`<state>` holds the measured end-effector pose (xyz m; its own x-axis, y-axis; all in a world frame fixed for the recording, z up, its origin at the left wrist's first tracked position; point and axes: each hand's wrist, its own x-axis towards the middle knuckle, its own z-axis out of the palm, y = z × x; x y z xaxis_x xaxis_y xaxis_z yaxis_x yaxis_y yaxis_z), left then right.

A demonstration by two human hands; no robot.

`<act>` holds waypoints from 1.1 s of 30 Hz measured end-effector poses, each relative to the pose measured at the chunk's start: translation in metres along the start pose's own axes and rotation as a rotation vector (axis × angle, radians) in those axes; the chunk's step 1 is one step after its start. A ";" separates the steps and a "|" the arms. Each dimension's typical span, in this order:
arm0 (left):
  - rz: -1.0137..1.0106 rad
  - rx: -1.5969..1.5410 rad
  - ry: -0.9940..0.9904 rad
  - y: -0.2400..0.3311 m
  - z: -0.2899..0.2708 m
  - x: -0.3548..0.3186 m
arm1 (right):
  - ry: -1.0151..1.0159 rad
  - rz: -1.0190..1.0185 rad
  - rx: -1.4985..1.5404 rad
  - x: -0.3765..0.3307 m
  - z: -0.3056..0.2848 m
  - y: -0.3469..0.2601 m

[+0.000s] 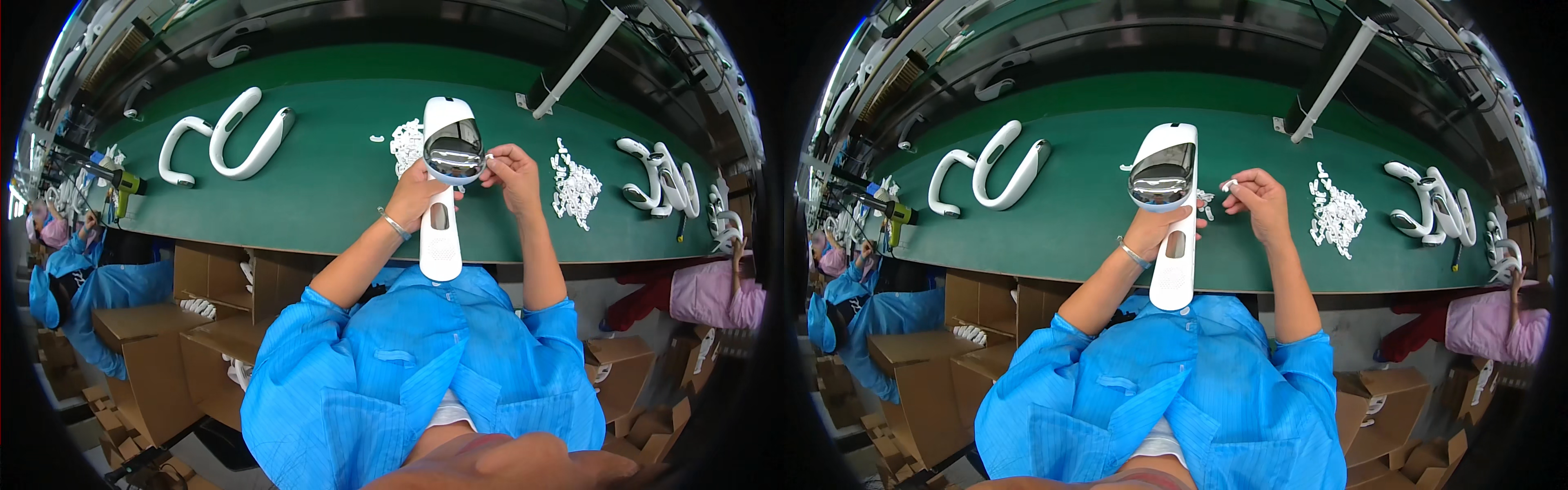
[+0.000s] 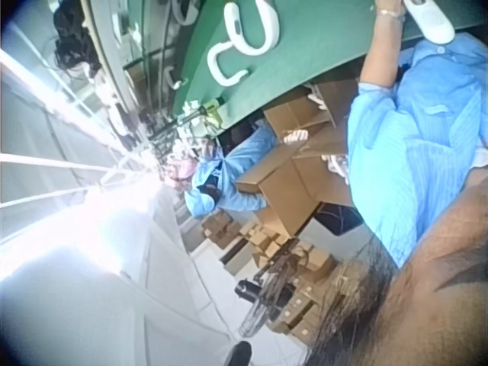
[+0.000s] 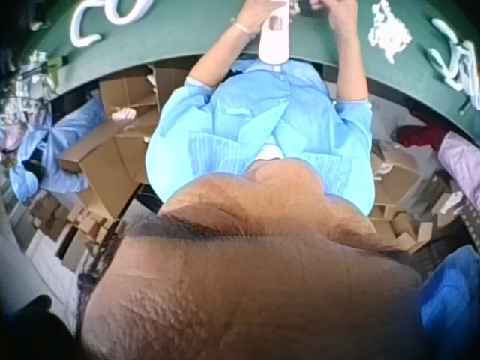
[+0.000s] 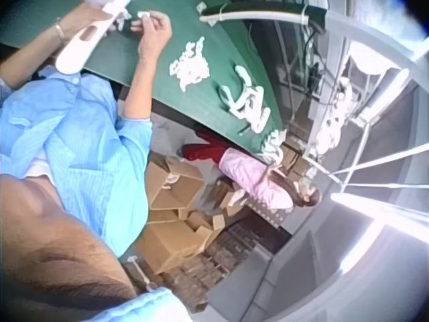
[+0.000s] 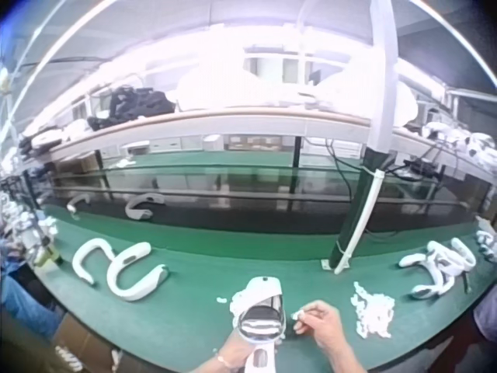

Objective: Assembling small components into white plastic neck massager units on a factory assembly line.

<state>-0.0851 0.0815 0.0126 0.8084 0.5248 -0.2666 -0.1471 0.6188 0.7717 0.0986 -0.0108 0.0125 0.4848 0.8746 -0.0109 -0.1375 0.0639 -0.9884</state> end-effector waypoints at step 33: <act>-0.036 0.044 0.019 -0.032 0.039 0.024 | 0.119 0.088 0.549 -0.033 -0.007 0.010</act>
<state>-0.0386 0.0514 0.0041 0.8019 0.5137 -0.3053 -0.0923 0.6112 0.7861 0.0874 -0.0420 0.0024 0.5405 0.8299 -0.1382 -0.5956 0.2615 -0.7595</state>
